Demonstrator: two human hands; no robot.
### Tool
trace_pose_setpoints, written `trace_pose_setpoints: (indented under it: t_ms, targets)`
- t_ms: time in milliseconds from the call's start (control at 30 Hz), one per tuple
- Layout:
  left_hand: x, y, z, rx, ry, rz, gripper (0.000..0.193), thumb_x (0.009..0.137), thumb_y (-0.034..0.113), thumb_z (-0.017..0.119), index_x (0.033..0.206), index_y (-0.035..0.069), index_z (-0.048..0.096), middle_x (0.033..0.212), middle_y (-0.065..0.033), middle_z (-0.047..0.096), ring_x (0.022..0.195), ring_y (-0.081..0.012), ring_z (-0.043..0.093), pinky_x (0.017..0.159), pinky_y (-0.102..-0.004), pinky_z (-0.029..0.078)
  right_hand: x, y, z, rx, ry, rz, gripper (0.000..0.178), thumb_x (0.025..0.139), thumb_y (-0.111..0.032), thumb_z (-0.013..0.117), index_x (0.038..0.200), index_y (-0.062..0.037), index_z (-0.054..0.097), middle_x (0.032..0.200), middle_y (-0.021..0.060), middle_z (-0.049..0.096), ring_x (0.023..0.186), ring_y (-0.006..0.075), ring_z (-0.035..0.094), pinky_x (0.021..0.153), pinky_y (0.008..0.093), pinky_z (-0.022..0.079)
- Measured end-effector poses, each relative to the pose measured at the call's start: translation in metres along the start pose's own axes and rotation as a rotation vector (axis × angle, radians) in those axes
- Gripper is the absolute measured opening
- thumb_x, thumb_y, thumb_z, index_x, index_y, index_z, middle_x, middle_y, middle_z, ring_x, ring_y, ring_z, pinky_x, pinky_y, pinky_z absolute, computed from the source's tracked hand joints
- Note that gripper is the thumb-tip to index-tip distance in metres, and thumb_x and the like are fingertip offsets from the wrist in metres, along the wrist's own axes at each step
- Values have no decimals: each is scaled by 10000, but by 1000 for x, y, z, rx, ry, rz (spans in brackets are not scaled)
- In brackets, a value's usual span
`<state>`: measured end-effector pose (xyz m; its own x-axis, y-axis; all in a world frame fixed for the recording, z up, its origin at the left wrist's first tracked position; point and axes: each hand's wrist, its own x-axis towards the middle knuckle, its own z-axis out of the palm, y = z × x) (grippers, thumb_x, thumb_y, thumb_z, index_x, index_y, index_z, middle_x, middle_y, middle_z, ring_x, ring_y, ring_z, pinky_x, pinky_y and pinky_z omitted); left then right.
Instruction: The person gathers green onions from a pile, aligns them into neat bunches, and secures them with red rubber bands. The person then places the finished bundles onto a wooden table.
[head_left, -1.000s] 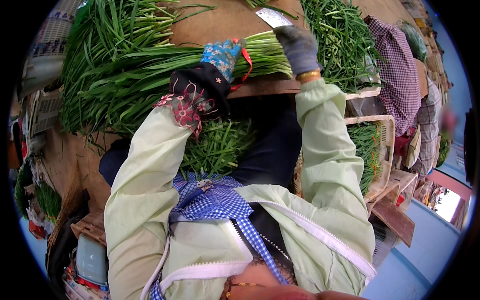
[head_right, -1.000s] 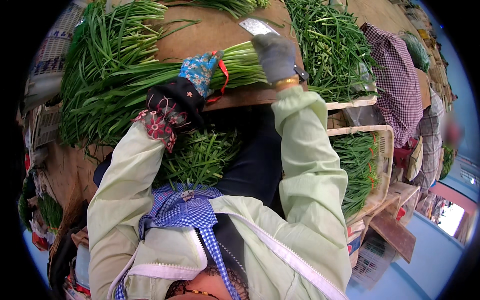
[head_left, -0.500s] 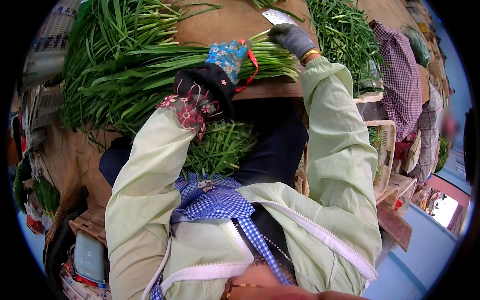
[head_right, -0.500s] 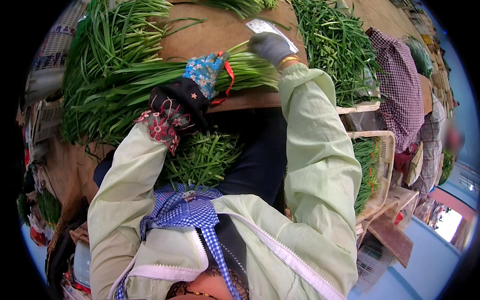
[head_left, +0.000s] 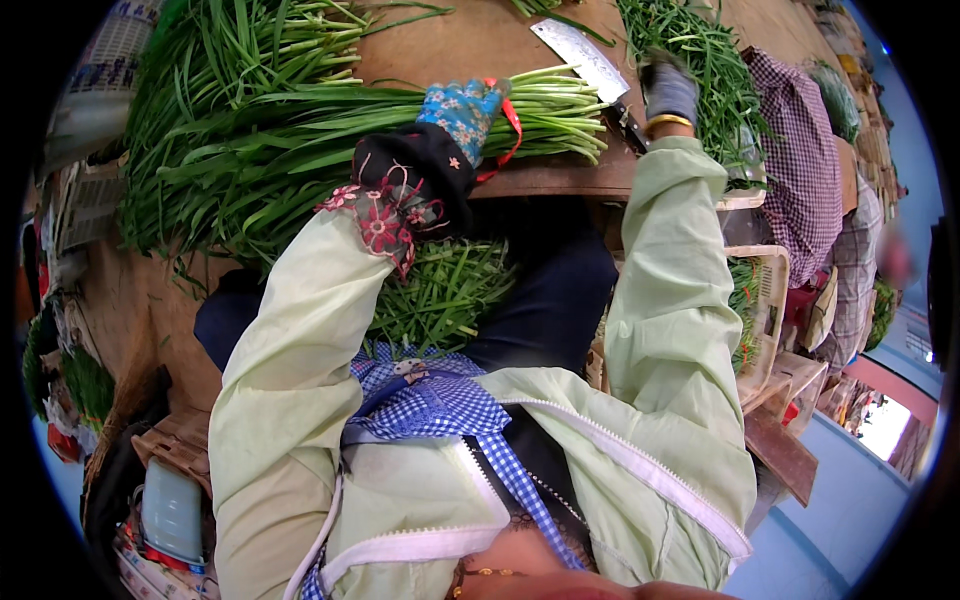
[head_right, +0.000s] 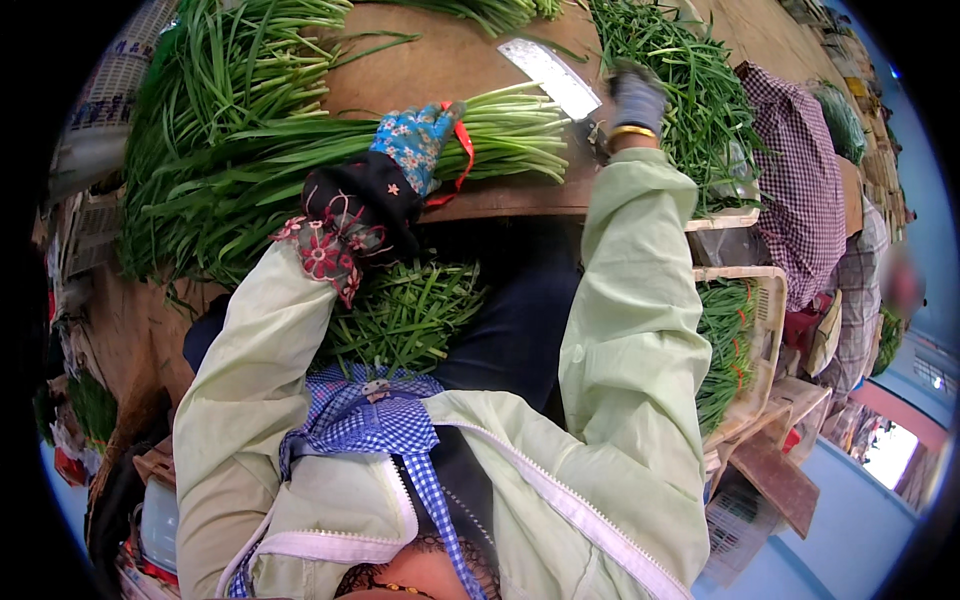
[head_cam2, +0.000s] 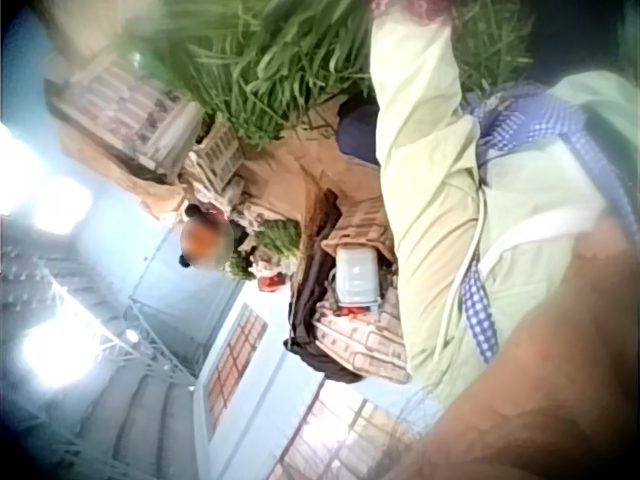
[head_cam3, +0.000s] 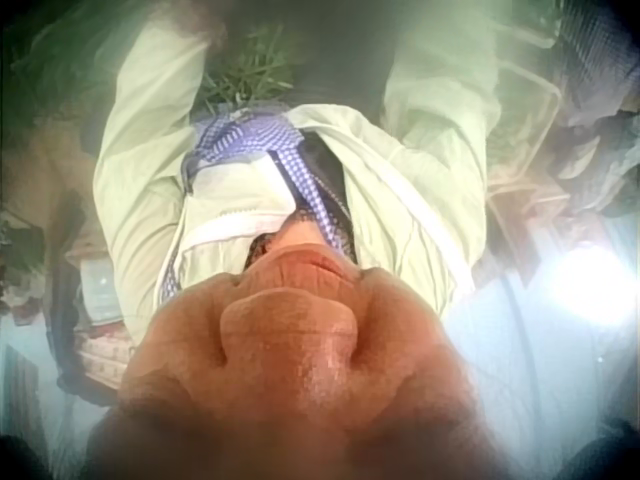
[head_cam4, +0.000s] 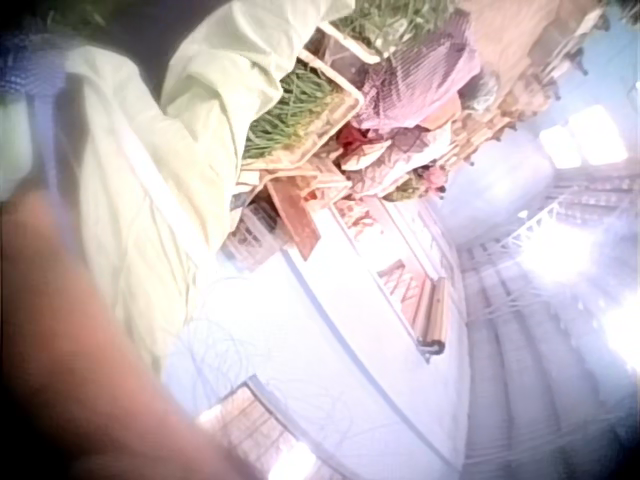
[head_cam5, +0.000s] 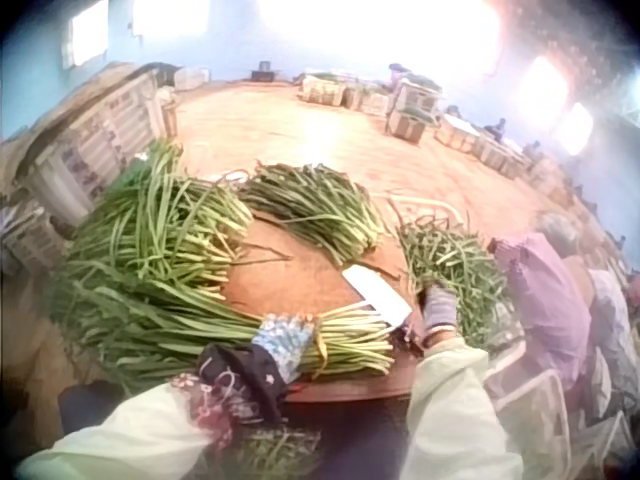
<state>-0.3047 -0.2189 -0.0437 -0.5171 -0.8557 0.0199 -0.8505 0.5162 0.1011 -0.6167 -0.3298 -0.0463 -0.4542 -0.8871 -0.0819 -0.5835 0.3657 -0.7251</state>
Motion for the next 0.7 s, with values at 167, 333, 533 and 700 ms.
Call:
trace_pose_setpoints:
  t_ms: [167,333,533,700]
  targets:
    - [-1,-4,3,-21,-32,-13,871,587,205,742,1324,76,297,1172,-147,484,1034,-306,499,861,-400,395,-51,-28,-11,-408,190,-768,196,763,-120,613,921,-216,677,872,31,655,755,197,624,698,294,498]
    - [2,1,-4,4,-61,-6,875,591,207,743,1328,80,288,1186,-149,470,1040,-302,496,859,-398,394,-69,-49,48,-976,-240,-786,209,771,-331,601,920,-203,674,890,58,649,828,249,610,778,343,467]
    - [1,0,1,16,-33,-27,872,594,214,744,1329,95,290,1180,-139,474,1040,-293,494,853,-394,394,-78,-90,39,-1020,-585,-674,269,783,-262,516,970,-134,660,1006,136,623,944,289,592,840,364,450]
    - [1,2,-2,-28,-55,-24,873,591,210,745,1328,100,293,1176,-132,479,1035,-288,498,849,-391,396,-73,-77,40,-929,-496,-933,180,764,-259,567,869,-141,654,858,84,645,837,276,608,753,364,469]
